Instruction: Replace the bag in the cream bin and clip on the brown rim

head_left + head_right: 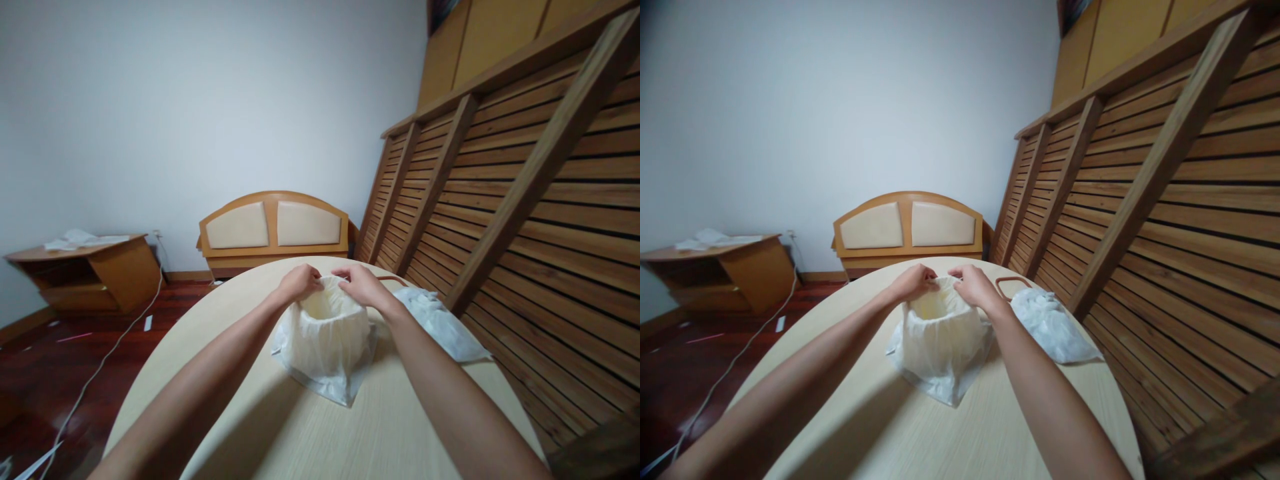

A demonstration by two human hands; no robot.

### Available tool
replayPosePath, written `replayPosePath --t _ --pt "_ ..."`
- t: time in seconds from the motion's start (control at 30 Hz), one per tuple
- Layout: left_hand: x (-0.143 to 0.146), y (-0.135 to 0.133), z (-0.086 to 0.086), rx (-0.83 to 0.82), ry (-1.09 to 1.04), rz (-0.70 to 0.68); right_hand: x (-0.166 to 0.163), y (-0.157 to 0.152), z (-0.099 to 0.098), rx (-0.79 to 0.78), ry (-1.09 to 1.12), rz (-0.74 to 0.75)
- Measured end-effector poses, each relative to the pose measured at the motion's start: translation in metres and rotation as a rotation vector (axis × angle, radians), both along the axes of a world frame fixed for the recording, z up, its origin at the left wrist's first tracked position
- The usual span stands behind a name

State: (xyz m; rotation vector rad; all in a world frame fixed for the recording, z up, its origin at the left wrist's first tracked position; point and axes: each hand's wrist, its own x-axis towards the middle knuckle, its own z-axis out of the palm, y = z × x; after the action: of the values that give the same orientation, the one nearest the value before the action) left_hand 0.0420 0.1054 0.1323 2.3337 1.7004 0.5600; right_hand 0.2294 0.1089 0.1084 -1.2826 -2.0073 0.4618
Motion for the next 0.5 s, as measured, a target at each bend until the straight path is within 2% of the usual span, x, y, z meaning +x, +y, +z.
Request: replayPosePath --t 0.2,0.33,0.5 --pt "-0.003 -0.033 0.012 0.192 0.092 0.060 -0.005 -0.028 0.008 0.205 0.008 0.036" --pt "-0.002 -0.053 0.011 0.311 0.194 0.093 -0.008 -0.046 0.015 0.188 -0.072 0.051" --pt "-0.002 -0.066 0.004 0.285 0.236 0.106 -0.012 -0.056 0.017 0.162 -0.154 0.003"
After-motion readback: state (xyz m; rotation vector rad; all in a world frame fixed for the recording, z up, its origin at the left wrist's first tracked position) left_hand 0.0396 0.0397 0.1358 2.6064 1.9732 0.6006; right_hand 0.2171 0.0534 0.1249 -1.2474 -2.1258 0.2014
